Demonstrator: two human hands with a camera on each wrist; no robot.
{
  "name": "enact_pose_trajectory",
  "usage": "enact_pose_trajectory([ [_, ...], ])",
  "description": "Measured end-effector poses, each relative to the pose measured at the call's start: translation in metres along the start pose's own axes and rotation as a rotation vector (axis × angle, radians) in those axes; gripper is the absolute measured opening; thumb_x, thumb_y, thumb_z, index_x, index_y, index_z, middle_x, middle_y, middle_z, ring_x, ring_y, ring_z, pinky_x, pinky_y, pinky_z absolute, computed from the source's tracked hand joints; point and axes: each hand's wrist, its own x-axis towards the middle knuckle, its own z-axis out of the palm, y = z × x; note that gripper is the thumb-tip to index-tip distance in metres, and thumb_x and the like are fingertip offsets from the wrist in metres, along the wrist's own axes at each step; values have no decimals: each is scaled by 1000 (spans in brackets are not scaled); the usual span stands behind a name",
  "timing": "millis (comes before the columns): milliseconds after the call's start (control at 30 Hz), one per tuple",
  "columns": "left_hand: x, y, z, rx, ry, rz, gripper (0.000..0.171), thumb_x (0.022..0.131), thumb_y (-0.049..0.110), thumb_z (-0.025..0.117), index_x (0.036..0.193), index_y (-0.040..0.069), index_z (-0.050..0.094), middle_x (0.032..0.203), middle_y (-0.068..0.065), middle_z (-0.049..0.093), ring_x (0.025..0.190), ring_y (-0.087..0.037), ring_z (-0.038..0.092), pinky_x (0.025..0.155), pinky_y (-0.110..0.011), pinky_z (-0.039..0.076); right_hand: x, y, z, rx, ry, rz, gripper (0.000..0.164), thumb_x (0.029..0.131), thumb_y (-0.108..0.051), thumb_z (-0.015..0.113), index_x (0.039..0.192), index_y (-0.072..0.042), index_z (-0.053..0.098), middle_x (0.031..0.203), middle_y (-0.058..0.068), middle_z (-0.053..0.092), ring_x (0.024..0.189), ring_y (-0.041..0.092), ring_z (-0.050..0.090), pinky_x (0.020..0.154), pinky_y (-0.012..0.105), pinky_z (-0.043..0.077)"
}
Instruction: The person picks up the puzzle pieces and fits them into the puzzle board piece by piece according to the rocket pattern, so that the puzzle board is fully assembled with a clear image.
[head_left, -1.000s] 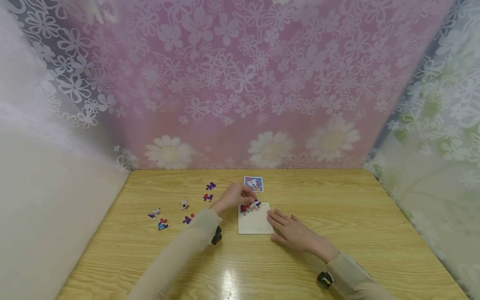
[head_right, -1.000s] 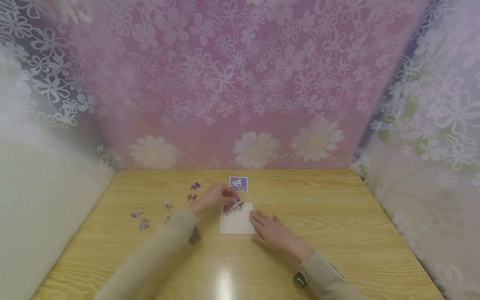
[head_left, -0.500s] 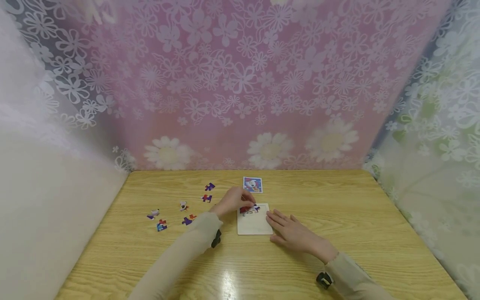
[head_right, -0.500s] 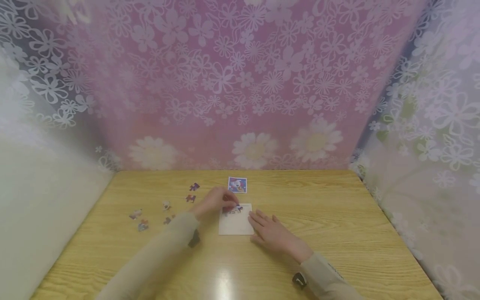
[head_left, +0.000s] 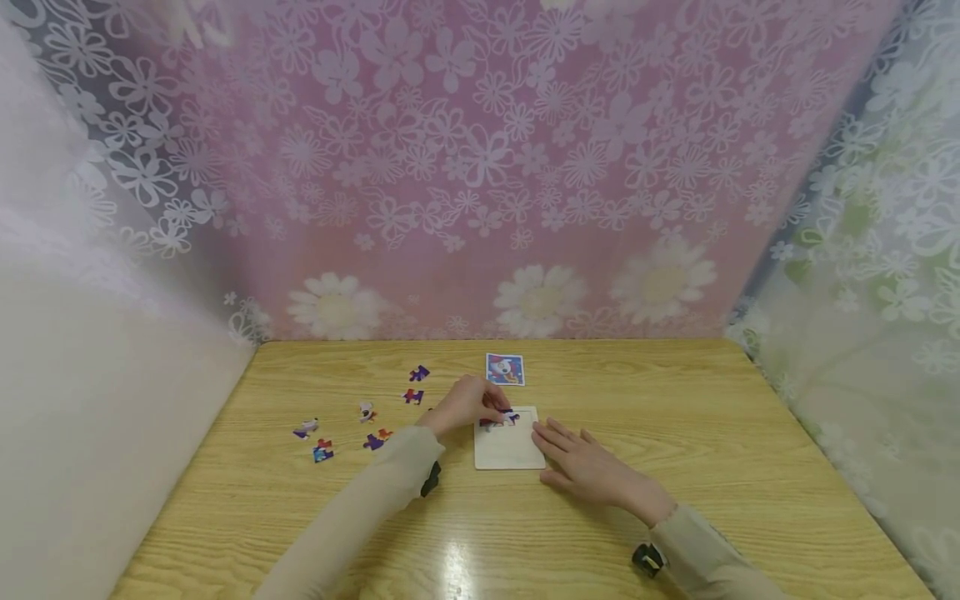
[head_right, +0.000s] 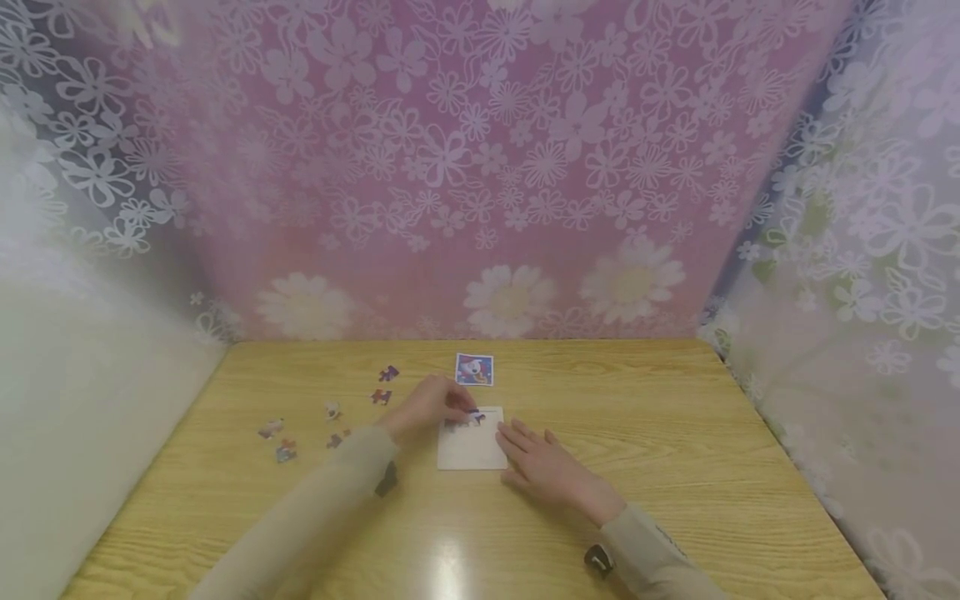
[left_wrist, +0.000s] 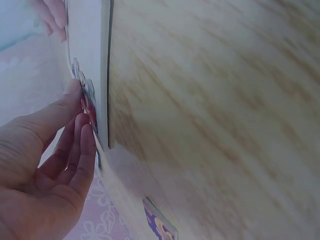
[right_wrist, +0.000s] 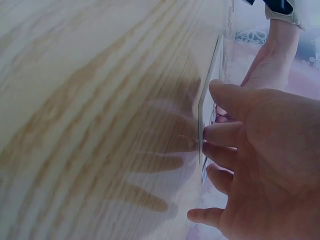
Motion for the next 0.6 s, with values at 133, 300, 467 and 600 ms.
enact_pose_trajectory([
  [133, 0, 0, 0, 10, -6, 10, 12, 88, 12, 80, 99, 8, 81, 87, 1, 76, 68, -4, 64, 64, -19, 53, 0, 0, 0, -4, 2, -6, 61, 106, -32, 54, 153, 4, 39, 161, 20, 33, 149, 43, 27, 107, 76, 29],
  [300, -1, -2, -1, 15, 10, 15, 13, 88, 14, 80, 99, 9, 81, 88, 1, 76, 68, -4, 63, 65, -20, 52, 0, 0, 0, 5, -2, 0, 61, 106, -32, 54, 153, 4, 39, 162, 19, 33, 149, 43, 26, 107, 75, 28],
  [467, -3, -5, -3, 38, 2, 7, 21, 83, 18, 85, 102, 10, 79, 93, 1, 74, 75, -6, 61, 69, -22, 53, 1, 0, 0, 9, -5, 1, 62, 106, -34, 54, 153, 3, 38, 162, 19, 32, 149, 43, 26, 107, 75, 28],
  [600, -3, -8, -6, 35, 10, -5, 18, 89, 20, 81, 104, 12, 78, 94, 2, 72, 80, -8, 63, 73, -25, 54, 0, 1, 0, 1, 0, -7, 61, 106, -33, 53, 153, 3, 38, 161, 20, 33, 149, 43, 27, 107, 76, 29],
])
